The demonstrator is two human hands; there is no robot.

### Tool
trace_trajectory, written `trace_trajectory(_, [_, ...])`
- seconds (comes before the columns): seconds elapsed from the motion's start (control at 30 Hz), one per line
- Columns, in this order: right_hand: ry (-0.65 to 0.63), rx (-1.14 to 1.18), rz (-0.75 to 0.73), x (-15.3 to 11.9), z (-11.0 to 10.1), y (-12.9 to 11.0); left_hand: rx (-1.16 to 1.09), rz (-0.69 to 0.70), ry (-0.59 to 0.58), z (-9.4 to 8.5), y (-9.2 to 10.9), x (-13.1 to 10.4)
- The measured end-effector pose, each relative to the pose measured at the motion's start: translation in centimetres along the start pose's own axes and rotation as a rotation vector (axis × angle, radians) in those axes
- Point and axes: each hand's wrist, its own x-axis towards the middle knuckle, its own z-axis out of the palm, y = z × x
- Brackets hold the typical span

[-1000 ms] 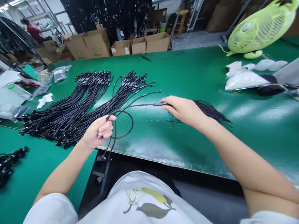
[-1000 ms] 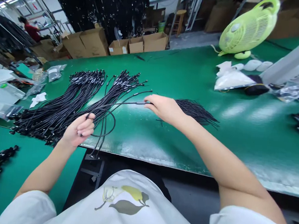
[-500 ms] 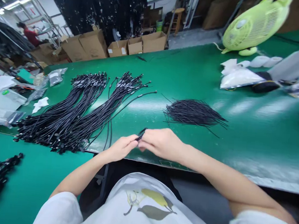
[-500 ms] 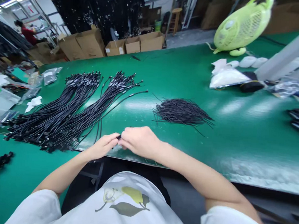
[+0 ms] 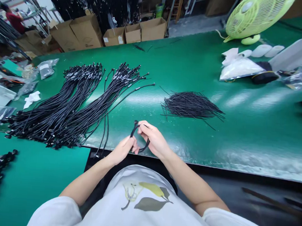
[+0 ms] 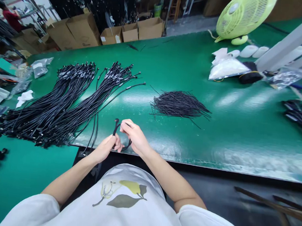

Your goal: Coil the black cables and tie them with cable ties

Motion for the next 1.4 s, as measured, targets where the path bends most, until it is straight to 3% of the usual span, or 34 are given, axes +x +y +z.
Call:
trace_trajectory(0.13, [0.053, -0.033, -0.004, -0.9, 1.3, 1.8, 0.258, -0.037, -0.086, -0.2, -1.6, -0.4])
trace_trajectory(0.2, [0.070, -0.122, -0.099, -1.4, 1.8, 2.4, 0.263, -0.086, -0.149, -0.1, -2.4, -0.5])
trace_trajectory(0.3, [0.081, -0.089, -0.204, -1.7, 2.3, 2.1, 0.165, -0.098, -0.145, 0.4, -3.4, -0.5])
trace_trajectory(0.4, [0.000, 0.007, -0.144, -1.6, 2.2, 0.8, -0.012, -0.103, -0.172, 1.1, -3.1, -0.7])
trace_trajectory(0.53, [-0.093, 0.050, -0.046, -1.2, 1.8, -0.5, -0.373, -0.265, -0.272, 1.7, -1.4, -1.1])
trace_trajectory(0.67, [-0.054, 0.051, -0.010, -0.8, 1.7, -0.2, -0.532, -0.331, -0.224, 2.1, -0.6, -1.2])
trace_trajectory(0.77, [0.014, -0.050, -0.083, -0.5, 1.2, 0.1, -0.506, -0.343, -0.188, 2.1, -0.9, -1.1])
trace_trajectory(0.83, [0.049, -0.305, -0.230, -0.5, 0.3, -0.2, -0.416, -0.329, -0.139, 1.8, -1.3, -1.0])
trace_trajectory(0.9, [0.025, -0.733, -0.473, -1.0, -1.0, -0.8, -0.266, -0.295, -0.066, 1.1, -1.5, -0.8])
trace_trajectory(0.97, [-0.168, -1.210, -0.725, -1.9, -2.3, -1.3, -0.044, -0.256, -0.036, 0.3, -1.5, -0.6])
trace_trajectory(1.03, [-0.434, -1.603, -0.858, -3.0, -3.2, -1.1, 0.228, -0.243, -0.107, -0.4, -1.3, -0.4])
trace_trajectory(1.1, [-0.583, -1.867, -0.837, -3.8, -4.0, -0.5, 0.487, -0.231, -0.232, -0.7, -1.1, -0.3])
trace_trajectory(1.17, [-0.624, -1.994, -0.725, -4.3, -4.6, 0.4, 0.709, -0.190, -0.318, -0.7, -0.9, -0.3])
trace_trajectory(1.3, [-0.692, -1.941, -0.461, -4.5, -5.1, 1.3, 1.039, -0.038, -0.330, -0.3, -0.9, -0.4])
trace_trajectory(1.4, [-0.667, -1.862, -0.337, -4.3, -5.0, 1.1, 1.095, 0.038, -0.315, -0.1, -1.1, -0.3])
